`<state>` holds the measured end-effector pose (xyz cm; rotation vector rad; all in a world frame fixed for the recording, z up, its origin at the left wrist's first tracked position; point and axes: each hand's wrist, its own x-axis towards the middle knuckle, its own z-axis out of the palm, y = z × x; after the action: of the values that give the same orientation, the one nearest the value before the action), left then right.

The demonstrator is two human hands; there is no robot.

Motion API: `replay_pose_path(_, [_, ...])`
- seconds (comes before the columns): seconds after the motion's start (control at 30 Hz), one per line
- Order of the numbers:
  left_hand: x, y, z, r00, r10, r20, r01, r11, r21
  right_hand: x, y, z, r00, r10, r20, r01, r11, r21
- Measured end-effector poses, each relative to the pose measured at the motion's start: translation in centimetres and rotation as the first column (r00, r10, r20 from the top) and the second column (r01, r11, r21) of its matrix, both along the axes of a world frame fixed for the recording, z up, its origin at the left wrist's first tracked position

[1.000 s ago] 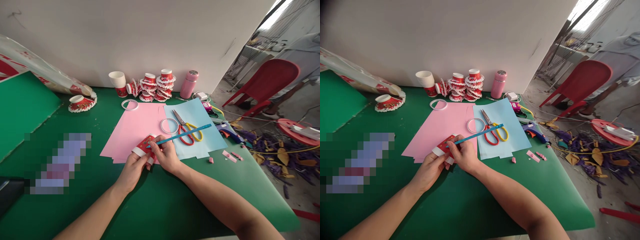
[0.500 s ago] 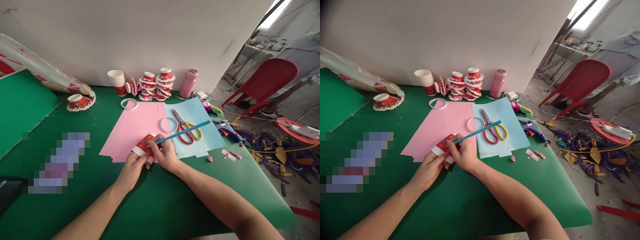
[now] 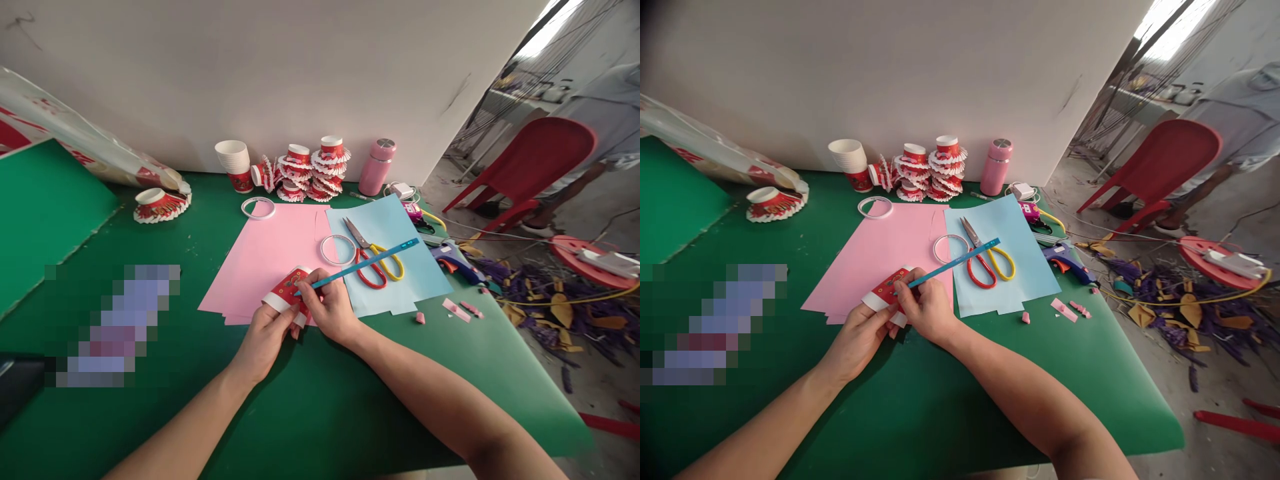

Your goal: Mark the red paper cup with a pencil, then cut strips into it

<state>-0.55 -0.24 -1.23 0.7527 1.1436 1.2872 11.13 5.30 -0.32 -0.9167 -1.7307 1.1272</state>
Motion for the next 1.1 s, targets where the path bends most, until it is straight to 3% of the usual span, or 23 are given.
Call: replay_pose_path(1.1, [0.07, -0.06, -0.03, 1.0, -0.01, -0.022, 0.01, 1.0, 0.009, -0.23, -0.1, -0.01, 1.0, 0.003, -0.021, -0.004, 0.999, -0.041])
